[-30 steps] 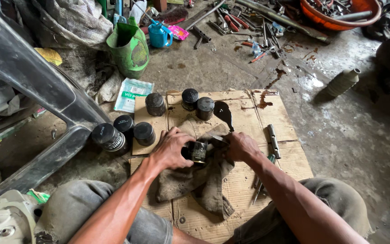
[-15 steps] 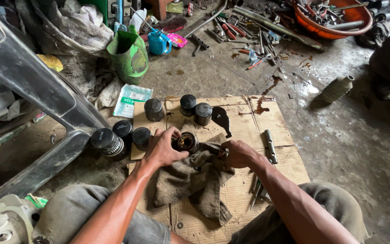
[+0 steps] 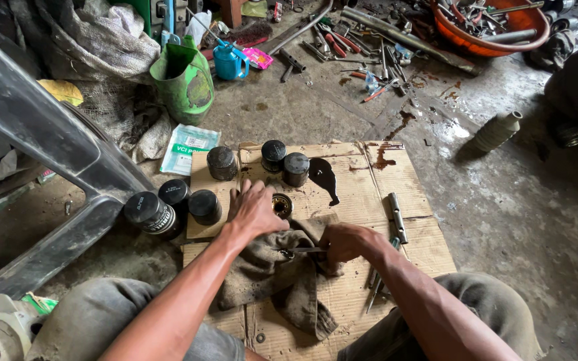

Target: The person wipes used oil filters with a cloth on a piece of cardboard on the floor, handling the filters one at a time and setting them back down.

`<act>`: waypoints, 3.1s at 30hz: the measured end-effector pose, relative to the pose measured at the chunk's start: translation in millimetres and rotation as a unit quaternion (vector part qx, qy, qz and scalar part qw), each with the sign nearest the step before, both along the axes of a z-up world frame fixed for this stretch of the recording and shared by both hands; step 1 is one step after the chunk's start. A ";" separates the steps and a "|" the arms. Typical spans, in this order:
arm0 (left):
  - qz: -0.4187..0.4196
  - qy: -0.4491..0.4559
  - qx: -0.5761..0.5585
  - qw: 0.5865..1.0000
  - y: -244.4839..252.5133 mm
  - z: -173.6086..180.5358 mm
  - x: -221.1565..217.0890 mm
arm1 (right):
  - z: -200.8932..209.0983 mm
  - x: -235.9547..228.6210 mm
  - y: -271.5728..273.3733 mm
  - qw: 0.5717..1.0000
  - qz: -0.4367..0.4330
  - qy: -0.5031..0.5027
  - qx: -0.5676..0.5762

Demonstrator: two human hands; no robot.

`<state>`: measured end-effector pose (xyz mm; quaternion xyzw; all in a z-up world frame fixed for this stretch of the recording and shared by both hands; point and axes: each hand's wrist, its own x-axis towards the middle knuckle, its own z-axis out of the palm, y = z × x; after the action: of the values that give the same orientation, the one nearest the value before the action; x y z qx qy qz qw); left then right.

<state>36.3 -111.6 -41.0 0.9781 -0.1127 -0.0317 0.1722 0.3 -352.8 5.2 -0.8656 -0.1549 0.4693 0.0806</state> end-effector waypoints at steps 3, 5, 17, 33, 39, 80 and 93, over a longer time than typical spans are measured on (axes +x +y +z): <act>-0.005 0.008 0.043 0.999 -8.0 21.4 6.6 | -22.7 4.6 -13.4 0.999 0.018 -0.027 -0.005; -0.001 0.015 0.042 0.999 -3.0 36.7 3.9 | -31.8 6.5 -31.9 0.996 0.028 -0.077 -0.033; 0.070 -0.051 -0.019 0.996 50.9 89.4 14.9 | 32.3 17.4 -36.5 0.992 -0.004 -0.118 -0.048; -0.017 -0.050 -0.005 0.999 -24.4 120.5 31.0 | 10.0 -27.5 88.0 0.956 0.148 -0.197 0.159; -0.012 0.009 0.000 1.000 -80.3 100.3 41.7 | 17.8 -21.9 82.3 0.953 0.131 -0.254 0.100; 0.040 0.005 -0.171 0.984 -10.9 106.6 45.4 | 51.3 28.5 -8.2 0.986 -0.022 -0.166 -0.001; 0.168 0.223 -0.561 0.779 71.7 88.7 -56.2 | 8.1 29.0 -6.0 0.920 -0.269 -0.175 0.226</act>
<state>-20.0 -39.8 47.7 0.6772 0.0976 -0.1507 0.7135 29.3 -358.8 13.2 -0.9019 -0.0298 0.2235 0.3684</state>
